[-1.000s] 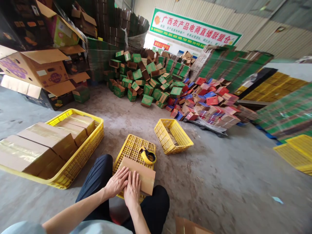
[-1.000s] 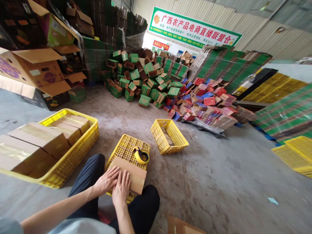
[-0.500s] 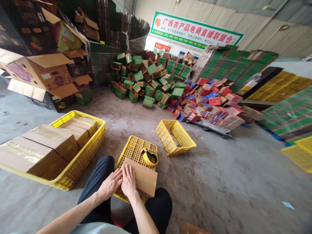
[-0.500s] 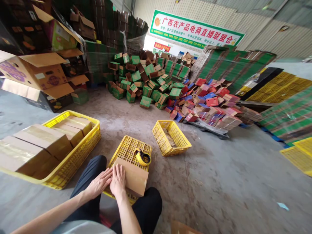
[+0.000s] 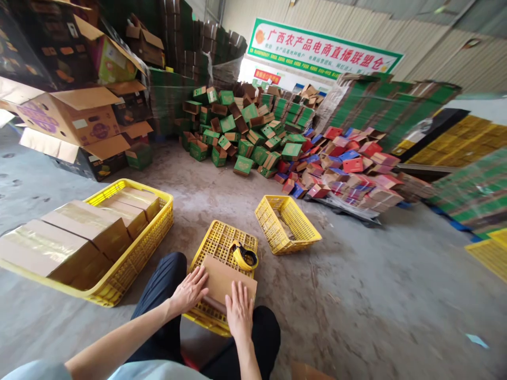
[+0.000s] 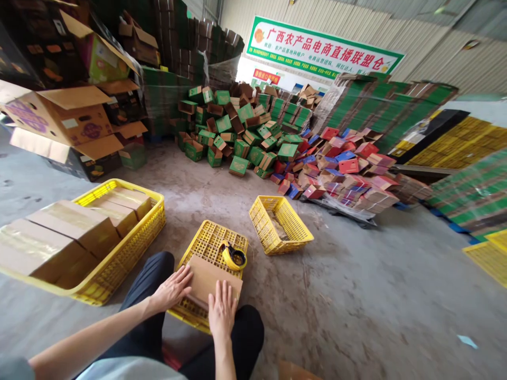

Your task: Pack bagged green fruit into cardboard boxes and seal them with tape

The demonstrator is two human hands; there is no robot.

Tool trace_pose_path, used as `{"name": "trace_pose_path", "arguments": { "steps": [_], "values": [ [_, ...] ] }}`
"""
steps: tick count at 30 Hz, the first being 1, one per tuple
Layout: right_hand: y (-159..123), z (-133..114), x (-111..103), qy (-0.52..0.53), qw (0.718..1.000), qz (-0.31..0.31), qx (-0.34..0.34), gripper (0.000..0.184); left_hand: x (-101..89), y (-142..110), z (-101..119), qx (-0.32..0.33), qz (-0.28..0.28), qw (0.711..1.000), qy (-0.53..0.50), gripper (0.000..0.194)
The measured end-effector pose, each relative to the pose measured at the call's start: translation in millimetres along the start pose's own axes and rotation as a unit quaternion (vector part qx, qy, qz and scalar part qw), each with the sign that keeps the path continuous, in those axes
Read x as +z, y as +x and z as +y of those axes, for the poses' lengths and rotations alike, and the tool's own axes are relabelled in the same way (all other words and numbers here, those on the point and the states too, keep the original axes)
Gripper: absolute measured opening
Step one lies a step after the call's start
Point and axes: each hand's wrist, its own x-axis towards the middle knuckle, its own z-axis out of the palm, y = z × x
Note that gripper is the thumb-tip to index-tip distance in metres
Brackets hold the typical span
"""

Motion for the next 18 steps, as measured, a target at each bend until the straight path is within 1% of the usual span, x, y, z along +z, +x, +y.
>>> {"name": "trace_pose_path", "arguments": {
  "steps": [2, 4, 7, 10, 13, 15, 18],
  "values": [
    [-4.6, 19.6, 4.2, -0.002, 0.999, 0.013, 0.043, 0.062, 1.9, 7.2, 1.5, -0.002, -0.004, 1.0, 0.006, 0.057],
    [-7.5, 33.0, 9.4, 0.004, 0.997, 0.026, 0.068, 0.066, 4.3, 12.9, 5.0, -0.009, -0.005, 1.0, 0.02, 0.059],
    [-11.5, 38.4, 19.2, 0.005, 0.996, 0.048, 0.074, 0.077, 8.1, 14.4, 12.2, -0.016, -0.001, 0.999, 0.037, 0.071],
    [-20.0, 29.3, 31.1, -0.005, 0.993, 0.08, 0.082, 0.085, 10.1, 6.2, 18.3, -0.008, -0.009, 0.999, 0.038, 0.085],
    [-32.9, 11.9, 41.8, -0.008, 0.991, 0.111, 0.074, 0.085, 9.0, -4.6, 23.4, 0.018, -0.029, 0.999, 0.035, 0.089],
    [-40.4, -2.9, 45.9, -0.003, 0.992, 0.115, 0.05, 0.083, 7.0, -9.4, 26.6, 0.032, -0.037, 0.998, 0.031, 0.09],
    [-45.9, -25.3, 46.8, 0.015, 0.995, 0.099, 0.014, 0.075, 3.0, -13.9, 28.2, 0.041, -0.033, 0.998, 0.026, 0.087]
  ]
}}
